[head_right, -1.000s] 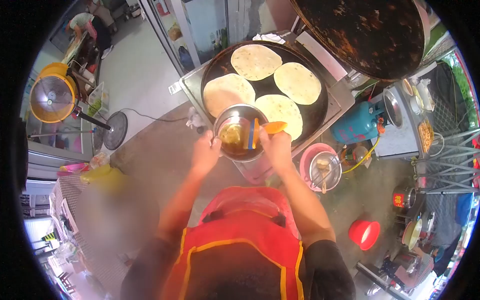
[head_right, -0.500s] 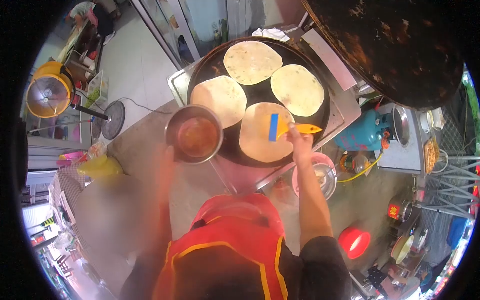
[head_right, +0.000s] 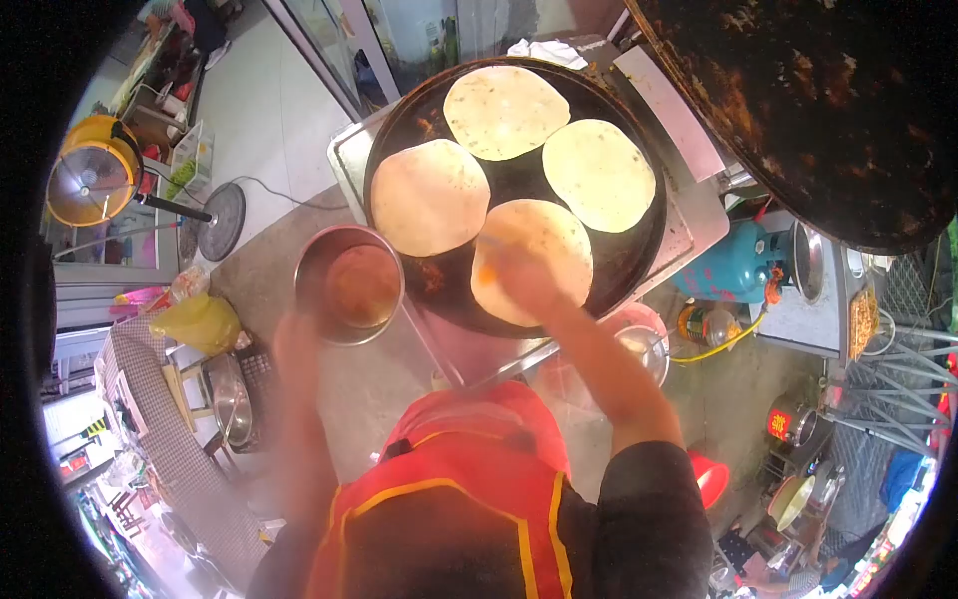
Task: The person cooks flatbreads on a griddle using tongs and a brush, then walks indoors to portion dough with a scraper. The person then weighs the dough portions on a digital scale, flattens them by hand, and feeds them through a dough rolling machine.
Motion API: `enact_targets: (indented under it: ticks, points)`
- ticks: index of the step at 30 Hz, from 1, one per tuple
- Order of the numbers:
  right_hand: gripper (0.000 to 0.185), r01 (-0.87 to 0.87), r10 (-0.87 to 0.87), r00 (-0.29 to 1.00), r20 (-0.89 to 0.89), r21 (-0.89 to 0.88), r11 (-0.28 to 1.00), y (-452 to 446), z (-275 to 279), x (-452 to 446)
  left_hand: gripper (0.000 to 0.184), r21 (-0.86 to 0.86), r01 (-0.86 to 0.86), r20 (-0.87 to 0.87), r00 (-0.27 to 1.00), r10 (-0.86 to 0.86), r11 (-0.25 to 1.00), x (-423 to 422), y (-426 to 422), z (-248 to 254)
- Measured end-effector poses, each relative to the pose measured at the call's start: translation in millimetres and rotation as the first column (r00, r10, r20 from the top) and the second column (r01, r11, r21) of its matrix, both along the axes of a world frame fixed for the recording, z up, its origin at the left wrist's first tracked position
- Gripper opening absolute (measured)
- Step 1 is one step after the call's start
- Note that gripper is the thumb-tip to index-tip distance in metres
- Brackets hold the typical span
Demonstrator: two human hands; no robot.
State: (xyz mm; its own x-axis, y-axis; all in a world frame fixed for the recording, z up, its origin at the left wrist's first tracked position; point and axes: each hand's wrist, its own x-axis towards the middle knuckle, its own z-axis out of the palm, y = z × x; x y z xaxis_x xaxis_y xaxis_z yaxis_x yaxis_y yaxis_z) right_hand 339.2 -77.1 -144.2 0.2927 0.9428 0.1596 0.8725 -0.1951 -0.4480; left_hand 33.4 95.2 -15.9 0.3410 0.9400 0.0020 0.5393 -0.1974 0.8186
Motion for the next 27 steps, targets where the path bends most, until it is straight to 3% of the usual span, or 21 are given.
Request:
enact_targets:
  ticks: [1,2,4,6,9,10,11,12,15,17,18,21,22,23,24,25,27]
  points:
    - [0.021,-0.089,0.091,0.996,-0.005,0.154,0.984,-7.3,16.4,-24.3,0.022,0.002,0.001,-0.005,1.000,-0.001,1.000,-1.0,0.1,-0.5]
    - [0.020,0.084,-0.067,0.979,-0.191,0.081,0.993,-17.9,32.6,-41.7,0.022,0.003,0.004,-0.010,1.000,-0.004,1.000,-2.0,0.4,-1.1]
    - [0.019,0.376,-0.398,0.774,-0.492,-0.148,0.915,-33.2,55.5,-65.2,0.023,-0.034,-0.007,-0.019,1.000,0.007,0.999,-2.4,0.0,1.0]
    - [0.021,0.508,-0.607,0.612,-0.507,-0.336,0.793,-65.0,41.9,-28.2,0.023,-0.051,-0.010,-0.018,1.000,0.009,0.999,-1.0,-2.8,6.2]
    - [0.034,0.716,-0.684,0.601,-0.413,-0.102,0.691,-104.9,15.7,52.2,0.023,-0.043,-0.001,-0.005,1.000,0.001,0.999,0.9,-5.1,10.9]
    - [0.029,0.755,-0.739,0.633,-0.230,-0.027,0.655,-103.2,29.0,67.2,0.023,-0.036,-0.006,-0.002,1.000,0.006,0.999,0.2,-4.9,9.0]
    - [0.019,0.730,-0.710,0.677,-0.191,0.056,0.681,-100.6,38.6,74.1,0.023,-0.031,-0.010,-0.001,1.000,0.010,0.999,-0.2,-5.4,8.0]
    - [0.017,0.653,-0.651,0.757,-0.063,0.021,0.757,-92.4,46.3,67.5,0.023,-0.034,-0.003,0.021,1.000,0.004,0.999,0.8,-6.9,9.4]
    - [0.035,0.377,-0.376,0.926,0.022,-0.037,0.926,-73.2,4.7,28.5,0.021,-0.046,0.027,0.066,0.998,-0.024,0.999,10.5,-9.4,20.0]
    - [0.038,0.139,-0.138,0.981,0.136,0.000,0.990,-63.3,5.1,-34.0,0.021,-0.043,0.059,0.057,0.997,-0.057,0.997,17.2,-10.5,27.4]
    - [0.032,0.057,-0.059,0.994,-0.094,-0.022,0.998,-51.7,25.4,-55.0,0.020,-0.031,0.078,0.049,0.996,-0.076,0.997,20.6,-11.1,30.0]
    - [0.023,0.419,-0.472,0.806,-0.358,-0.218,0.881,-37.8,79.0,-72.8,0.020,0.051,0.160,-0.030,0.987,-0.159,0.986,28.4,-11.5,34.1]
    - [0.018,0.543,-0.555,0.604,-0.572,-0.214,0.812,-38.3,91.0,-59.5,0.020,0.073,0.188,-0.073,0.981,-0.183,0.980,32.4,-10.6,36.0]
    - [0.021,0.650,-0.643,0.397,-0.655,-0.294,0.701,-39.2,106.8,-45.0,0.020,0.085,0.209,-0.120,0.973,-0.198,0.974,36.7,-10.0,37.2]
    - [0.016,0.616,-0.481,0.665,-0.572,0.054,0.786,-48.7,105.4,-27.7,0.021,0.097,0.230,-0.167,0.963,-0.212,0.968,41.0,-9.4,38.4]
    - [0.012,0.597,-0.347,0.699,-0.625,0.242,0.765,-43.6,134.0,-23.6,0.021,0.047,0.238,-0.139,0.963,-0.229,0.970,46.9,-9.3,37.2]
    - [0.010,0.623,-0.224,0.653,-0.723,0.346,0.701,-29.6,184.8,-34.1,0.020,-0.055,0.271,-0.078,0.958,-0.274,0.961,59.7,-12.4,31.0]
